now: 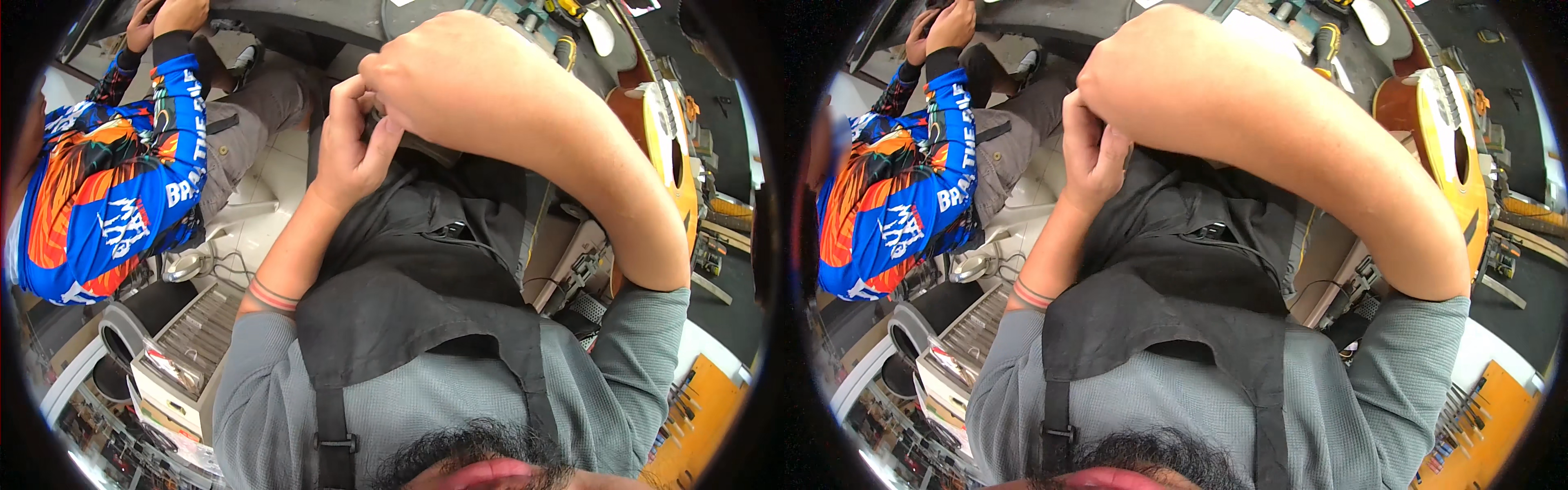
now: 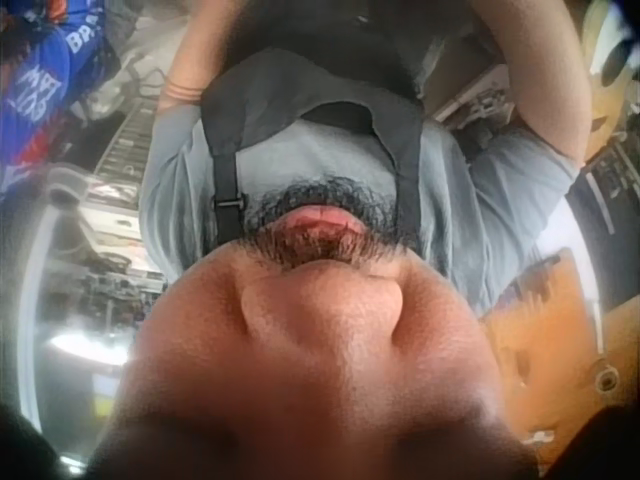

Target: The person assembles a rotary tool by attaching a small circular grinding disc to the shaft. They use a screwdriver to tighten the disc onto the tool and then test the tool by running it briefly.

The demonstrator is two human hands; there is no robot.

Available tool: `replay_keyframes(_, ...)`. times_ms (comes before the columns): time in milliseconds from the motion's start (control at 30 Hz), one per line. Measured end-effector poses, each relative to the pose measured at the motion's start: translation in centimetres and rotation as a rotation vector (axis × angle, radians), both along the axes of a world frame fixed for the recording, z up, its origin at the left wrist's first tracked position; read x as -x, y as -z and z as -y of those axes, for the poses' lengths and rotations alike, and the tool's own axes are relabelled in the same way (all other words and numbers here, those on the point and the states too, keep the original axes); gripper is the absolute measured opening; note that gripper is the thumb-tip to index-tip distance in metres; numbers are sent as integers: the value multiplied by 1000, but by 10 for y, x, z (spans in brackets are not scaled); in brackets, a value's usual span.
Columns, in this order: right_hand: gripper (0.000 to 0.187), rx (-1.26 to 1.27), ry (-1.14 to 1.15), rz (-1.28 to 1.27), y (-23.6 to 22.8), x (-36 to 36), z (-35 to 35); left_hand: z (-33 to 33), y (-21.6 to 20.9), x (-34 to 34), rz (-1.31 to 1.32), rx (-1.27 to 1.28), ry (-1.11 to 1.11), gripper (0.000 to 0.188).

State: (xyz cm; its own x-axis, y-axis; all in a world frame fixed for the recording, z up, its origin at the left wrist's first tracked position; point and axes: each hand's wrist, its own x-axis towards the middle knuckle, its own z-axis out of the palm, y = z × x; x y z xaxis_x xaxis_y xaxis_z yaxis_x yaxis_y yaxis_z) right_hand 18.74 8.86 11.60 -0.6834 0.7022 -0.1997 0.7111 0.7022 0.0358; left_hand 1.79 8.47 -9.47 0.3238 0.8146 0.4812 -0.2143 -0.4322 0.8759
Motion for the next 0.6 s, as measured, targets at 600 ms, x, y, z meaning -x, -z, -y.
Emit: replay_keyframes(600,16,-196,-18,-30,11,3,6,-1,0,4,-20,-29,30,43)
